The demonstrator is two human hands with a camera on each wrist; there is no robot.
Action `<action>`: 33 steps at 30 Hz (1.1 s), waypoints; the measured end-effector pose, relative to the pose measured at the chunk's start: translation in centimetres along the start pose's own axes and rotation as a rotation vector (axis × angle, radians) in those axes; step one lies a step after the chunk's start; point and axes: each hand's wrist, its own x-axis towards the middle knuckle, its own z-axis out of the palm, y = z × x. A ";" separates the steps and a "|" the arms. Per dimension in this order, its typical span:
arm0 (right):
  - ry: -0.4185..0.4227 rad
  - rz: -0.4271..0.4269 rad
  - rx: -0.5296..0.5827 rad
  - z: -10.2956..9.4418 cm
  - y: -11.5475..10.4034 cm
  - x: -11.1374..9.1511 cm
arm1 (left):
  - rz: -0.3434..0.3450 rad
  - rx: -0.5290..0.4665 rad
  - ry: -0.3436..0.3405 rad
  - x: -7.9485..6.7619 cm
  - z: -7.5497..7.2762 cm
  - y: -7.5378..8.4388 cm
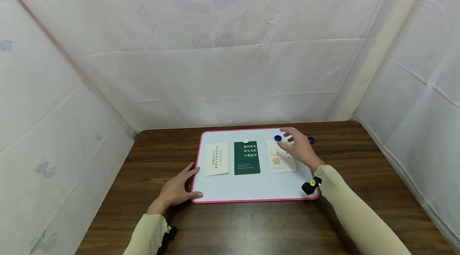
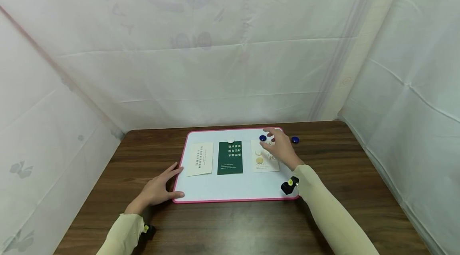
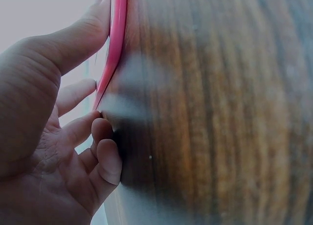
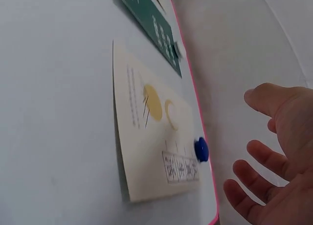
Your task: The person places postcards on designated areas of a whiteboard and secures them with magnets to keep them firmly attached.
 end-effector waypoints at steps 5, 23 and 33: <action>0.011 0.016 -0.024 -0.5 1.4 0.0 | 0.000 0.000 0.001 0.0 0.0 0.0; 0.050 0.029 -0.065 -1.5 4.4 -0.3 | -0.012 -0.002 -0.007 0.0 -0.1 0.1; 0.058 0.015 -0.087 -2.1 5.7 -0.2 | -0.016 -0.002 -0.006 0.0 -0.1 0.1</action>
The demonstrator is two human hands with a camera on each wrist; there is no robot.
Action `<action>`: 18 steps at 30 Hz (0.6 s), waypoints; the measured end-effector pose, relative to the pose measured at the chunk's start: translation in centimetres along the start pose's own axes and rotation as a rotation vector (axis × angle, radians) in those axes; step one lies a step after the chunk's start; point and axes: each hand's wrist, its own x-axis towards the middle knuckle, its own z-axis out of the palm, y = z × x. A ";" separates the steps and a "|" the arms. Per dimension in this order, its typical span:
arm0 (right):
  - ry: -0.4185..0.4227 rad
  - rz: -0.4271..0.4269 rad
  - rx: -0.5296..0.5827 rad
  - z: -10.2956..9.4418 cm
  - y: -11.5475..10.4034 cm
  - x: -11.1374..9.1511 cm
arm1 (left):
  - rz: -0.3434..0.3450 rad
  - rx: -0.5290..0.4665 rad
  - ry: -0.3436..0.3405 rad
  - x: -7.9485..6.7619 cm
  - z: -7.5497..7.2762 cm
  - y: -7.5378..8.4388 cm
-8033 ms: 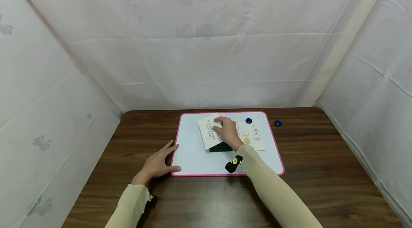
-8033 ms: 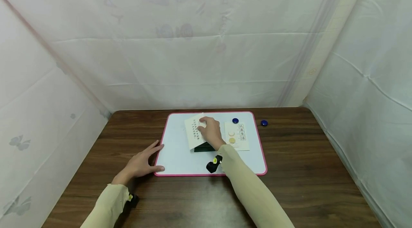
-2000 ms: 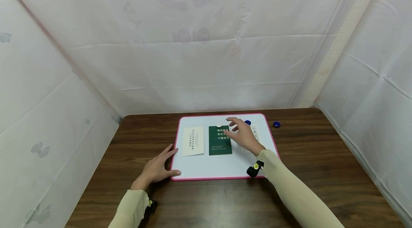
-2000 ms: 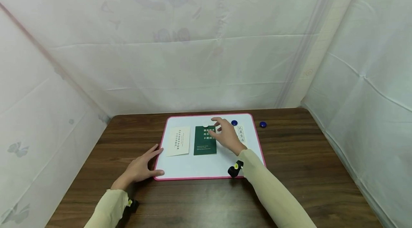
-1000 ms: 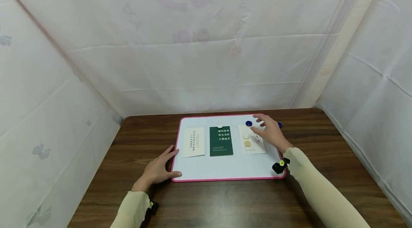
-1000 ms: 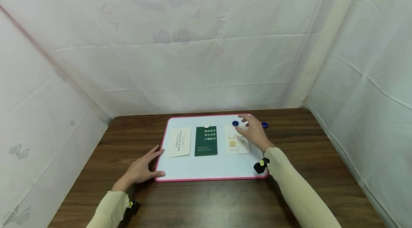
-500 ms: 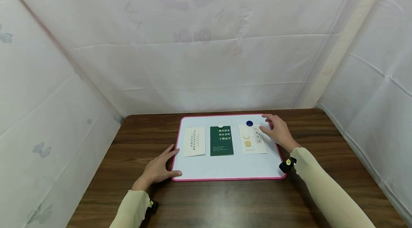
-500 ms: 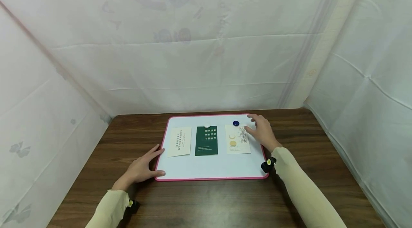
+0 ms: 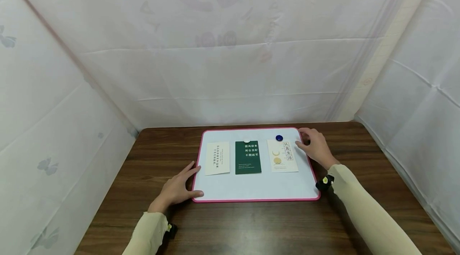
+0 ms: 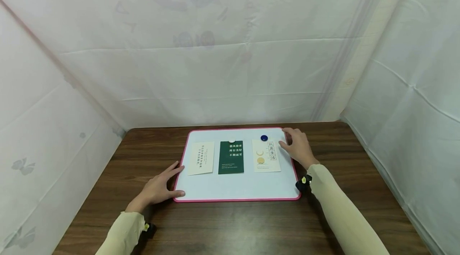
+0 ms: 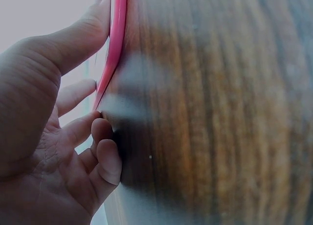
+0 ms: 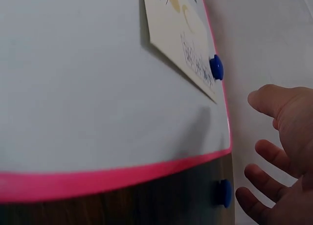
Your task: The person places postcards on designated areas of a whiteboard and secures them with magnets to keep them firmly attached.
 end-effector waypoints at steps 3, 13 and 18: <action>-0.002 0.015 -0.012 -0.3 0.4 0.0 | 0.001 -0.001 0.001 0.0 0.0 0.0; -0.023 0.086 -0.098 -0.9 1.7 -0.3 | 0.009 -0.009 0.004 -0.1 0.0 0.0; -0.037 0.105 -0.133 -1.0 2.3 -0.5 | 0.010 -0.013 0.006 -0.1 0.0 0.0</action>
